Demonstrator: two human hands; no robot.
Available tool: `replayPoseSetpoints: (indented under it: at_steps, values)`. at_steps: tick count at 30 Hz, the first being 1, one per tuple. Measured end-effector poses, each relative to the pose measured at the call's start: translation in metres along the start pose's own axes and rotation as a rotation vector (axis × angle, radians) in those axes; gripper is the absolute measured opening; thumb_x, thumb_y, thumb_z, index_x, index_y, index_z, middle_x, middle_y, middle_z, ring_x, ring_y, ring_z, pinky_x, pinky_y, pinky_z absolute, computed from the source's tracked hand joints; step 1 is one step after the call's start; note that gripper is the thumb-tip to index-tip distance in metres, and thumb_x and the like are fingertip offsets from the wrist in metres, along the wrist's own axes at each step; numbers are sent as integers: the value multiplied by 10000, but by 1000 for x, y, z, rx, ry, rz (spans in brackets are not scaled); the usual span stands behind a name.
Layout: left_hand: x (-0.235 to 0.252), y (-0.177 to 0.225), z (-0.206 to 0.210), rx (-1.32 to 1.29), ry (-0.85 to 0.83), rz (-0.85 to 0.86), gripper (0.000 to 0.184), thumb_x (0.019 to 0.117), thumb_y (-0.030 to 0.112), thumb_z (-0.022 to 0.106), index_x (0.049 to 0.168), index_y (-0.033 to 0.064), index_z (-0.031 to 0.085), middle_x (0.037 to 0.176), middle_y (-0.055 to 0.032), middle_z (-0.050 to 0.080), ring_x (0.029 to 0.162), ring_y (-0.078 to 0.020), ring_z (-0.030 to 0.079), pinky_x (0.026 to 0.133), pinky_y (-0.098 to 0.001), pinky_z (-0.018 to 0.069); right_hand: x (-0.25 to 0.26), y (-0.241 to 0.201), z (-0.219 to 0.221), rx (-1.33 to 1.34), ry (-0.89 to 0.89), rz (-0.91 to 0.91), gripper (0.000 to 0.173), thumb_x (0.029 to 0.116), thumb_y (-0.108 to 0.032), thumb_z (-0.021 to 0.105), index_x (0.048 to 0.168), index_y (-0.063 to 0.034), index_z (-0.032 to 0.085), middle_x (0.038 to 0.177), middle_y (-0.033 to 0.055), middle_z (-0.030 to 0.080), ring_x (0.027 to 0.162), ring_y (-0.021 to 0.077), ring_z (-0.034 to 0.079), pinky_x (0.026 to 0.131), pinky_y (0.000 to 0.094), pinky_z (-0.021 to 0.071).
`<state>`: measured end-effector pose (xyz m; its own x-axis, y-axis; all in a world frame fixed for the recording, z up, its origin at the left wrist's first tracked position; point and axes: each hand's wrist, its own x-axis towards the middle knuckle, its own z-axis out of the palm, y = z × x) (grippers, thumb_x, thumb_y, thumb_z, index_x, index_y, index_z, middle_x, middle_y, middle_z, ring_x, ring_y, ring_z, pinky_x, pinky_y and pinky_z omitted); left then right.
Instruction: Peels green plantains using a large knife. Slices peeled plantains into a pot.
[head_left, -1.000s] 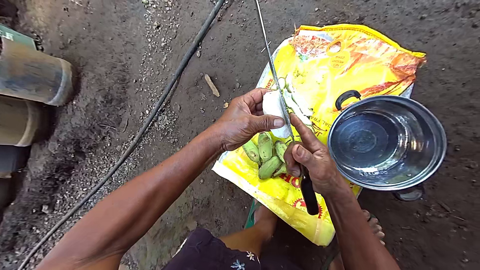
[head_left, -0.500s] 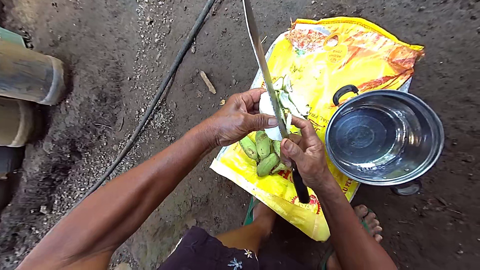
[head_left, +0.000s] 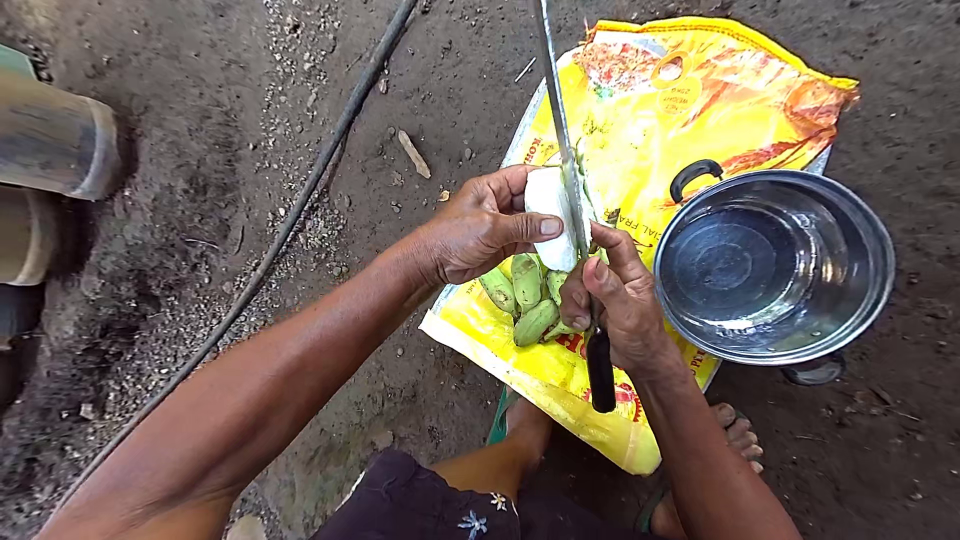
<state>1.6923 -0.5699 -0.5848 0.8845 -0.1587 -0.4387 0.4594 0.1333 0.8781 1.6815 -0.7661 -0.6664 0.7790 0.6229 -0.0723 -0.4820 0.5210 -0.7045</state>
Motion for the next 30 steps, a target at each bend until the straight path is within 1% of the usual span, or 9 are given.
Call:
replayPoseSetpoints:
  at_steps: [3,6,10,16,18,21,26,28,30]
  values:
    - [0,-4,1,-30,25,31,361,931,-93,580,1246,81,541,1051,-28,707,943,-121,710,853,-298,608,1,-1,4,54,25,11,328,1011,-251,597,1318,-176,508,615,-25,499,480,59,498,505,207,489]
    - [-1,-5,5,-39,54,37,345,940,-99,570,1237,73,543,1058,-36,708,953,-131,714,867,-311,609,1,-1,5,92,31,20,339,1018,-256,588,1335,-170,505,610,-23,481,471,65,488,489,209,483]
    - [0,-7,6,-33,75,38,374,938,-100,566,1268,72,538,1063,-24,705,950,-119,710,862,-298,607,1,2,5,129,29,21,351,1026,-285,589,1346,-172,501,609,-17,489,466,66,495,482,206,485]
    - [0,-9,8,-63,99,37,352,932,-110,561,1229,79,540,1035,-21,702,929,-115,709,852,-294,607,0,4,6,223,38,44,326,1036,-313,577,1319,-181,481,605,-15,505,468,77,520,486,215,503]
    - [0,-10,6,-66,93,34,345,939,-110,558,1228,78,543,1040,-22,704,929,-119,712,850,-297,609,1,3,4,220,26,63,336,1039,-325,568,1331,-195,464,615,-14,506,474,75,516,486,211,497]
    - [2,-7,5,-60,99,3,318,954,-102,560,1220,71,552,1049,-34,699,926,-132,713,845,-307,612,3,-1,-1,151,-13,109,413,1024,-343,584,1380,-198,429,633,-19,495,482,74,510,491,210,495]
    - [6,-6,5,-145,183,-28,230,1015,-27,516,1230,56,529,1071,-61,688,957,-171,718,878,-354,614,-2,-4,-5,158,-68,148,652,998,-414,622,1546,-236,315,644,-29,514,502,61,512,522,202,491]
    - [8,-6,4,-197,220,-15,205,1036,9,496,1234,59,520,1064,-73,687,958,-181,716,880,-360,609,-3,-2,-4,165,-52,152,644,1000,-418,615,1539,-241,311,642,-33,516,499,57,509,520,197,484]
    - [8,-5,4,-223,250,-11,185,1054,37,473,1232,65,515,1051,-76,689,942,-179,720,869,-353,612,-4,2,-1,144,-18,140,662,1007,-369,599,1563,-226,269,636,-37,505,496,54,501,512,195,478]
